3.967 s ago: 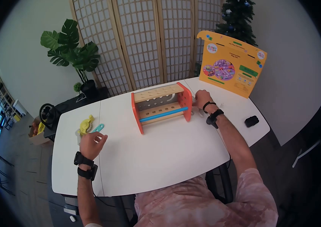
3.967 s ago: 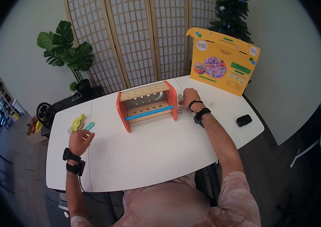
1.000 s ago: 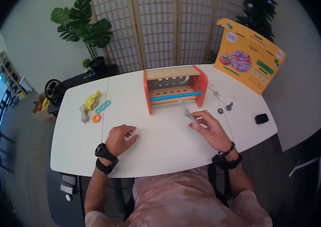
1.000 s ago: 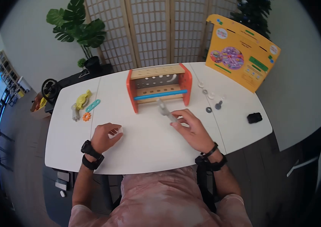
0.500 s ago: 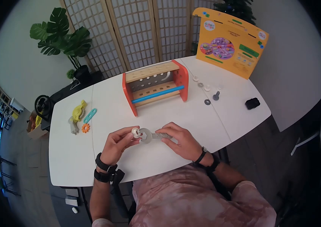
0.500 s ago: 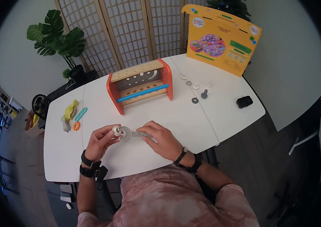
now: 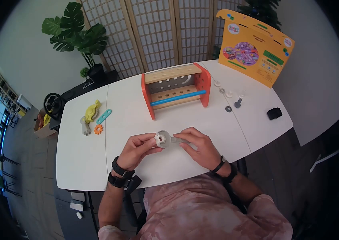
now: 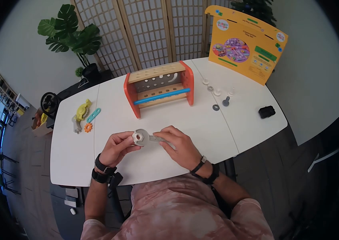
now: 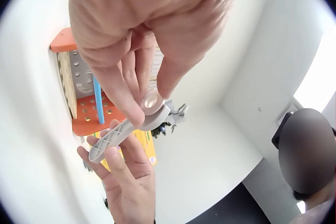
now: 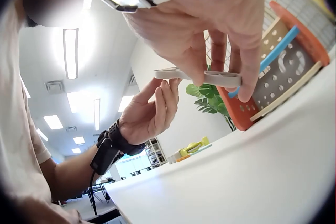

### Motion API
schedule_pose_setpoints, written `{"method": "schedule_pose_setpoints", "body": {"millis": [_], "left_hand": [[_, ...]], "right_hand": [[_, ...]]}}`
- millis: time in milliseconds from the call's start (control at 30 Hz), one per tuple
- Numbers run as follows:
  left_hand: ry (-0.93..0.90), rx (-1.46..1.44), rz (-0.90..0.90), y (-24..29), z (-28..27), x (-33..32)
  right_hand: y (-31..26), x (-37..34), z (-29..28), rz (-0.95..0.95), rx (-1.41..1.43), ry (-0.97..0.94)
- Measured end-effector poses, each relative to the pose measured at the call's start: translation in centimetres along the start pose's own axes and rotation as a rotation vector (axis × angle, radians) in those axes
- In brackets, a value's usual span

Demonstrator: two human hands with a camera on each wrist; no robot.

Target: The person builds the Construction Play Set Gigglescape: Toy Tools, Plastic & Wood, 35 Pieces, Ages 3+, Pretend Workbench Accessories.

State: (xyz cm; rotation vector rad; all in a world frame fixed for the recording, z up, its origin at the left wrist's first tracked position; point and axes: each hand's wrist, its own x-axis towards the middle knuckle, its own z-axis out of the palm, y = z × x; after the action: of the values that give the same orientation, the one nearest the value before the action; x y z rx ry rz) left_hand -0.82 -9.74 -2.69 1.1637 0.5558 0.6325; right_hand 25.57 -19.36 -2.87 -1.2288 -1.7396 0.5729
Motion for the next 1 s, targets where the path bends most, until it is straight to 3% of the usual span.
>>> {"method": "schedule_pose_setpoints", "body": {"millis": [100,167,200,267,300,367,733,833,1000], "left_hand": [[0.019,0.028,-0.006,0.2,0.7,0.5],[0.083,0.059,0.009,0.8,1.8,1.1],[0.081,0.060,0.009,1.1,2.2,1.5],[0.082,0.170,0.060,1.8,2.9,2.5],[0.077,0.169,0.062,1.9,3.2,3.2],[0.126,0.327,0.162,2.1,4.0,4.8],[0.136,0.307,0.149,3.1,7.5,10.6],[0.166,0.110,0.000,3.6,8.5,11.7],[-0.068,0.312,0.149,-1.3,9.5,17.1]], "right_hand": [[0.1,0.1,-0.1,-0.004,0.002,-0.008],[0.2,0.1,-0.1,0.137,0.273,-0.066],[0.6,-0.1,0.1,0.137,0.271,-0.063],[1.4,-0.2,0.3,0.276,0.670,-0.197],[1.4,-0.4,0.0,0.276,0.666,-0.193],[0.7,-0.4,-0.7,0.464,0.955,-0.299],[1.6,-0.9,-2.6,0.447,1.338,-0.199],[2.3,-1.1,-3.8,0.421,1.347,-0.145],[2.7,-1.4,-7.2,0.232,1.332,-0.011]]}}
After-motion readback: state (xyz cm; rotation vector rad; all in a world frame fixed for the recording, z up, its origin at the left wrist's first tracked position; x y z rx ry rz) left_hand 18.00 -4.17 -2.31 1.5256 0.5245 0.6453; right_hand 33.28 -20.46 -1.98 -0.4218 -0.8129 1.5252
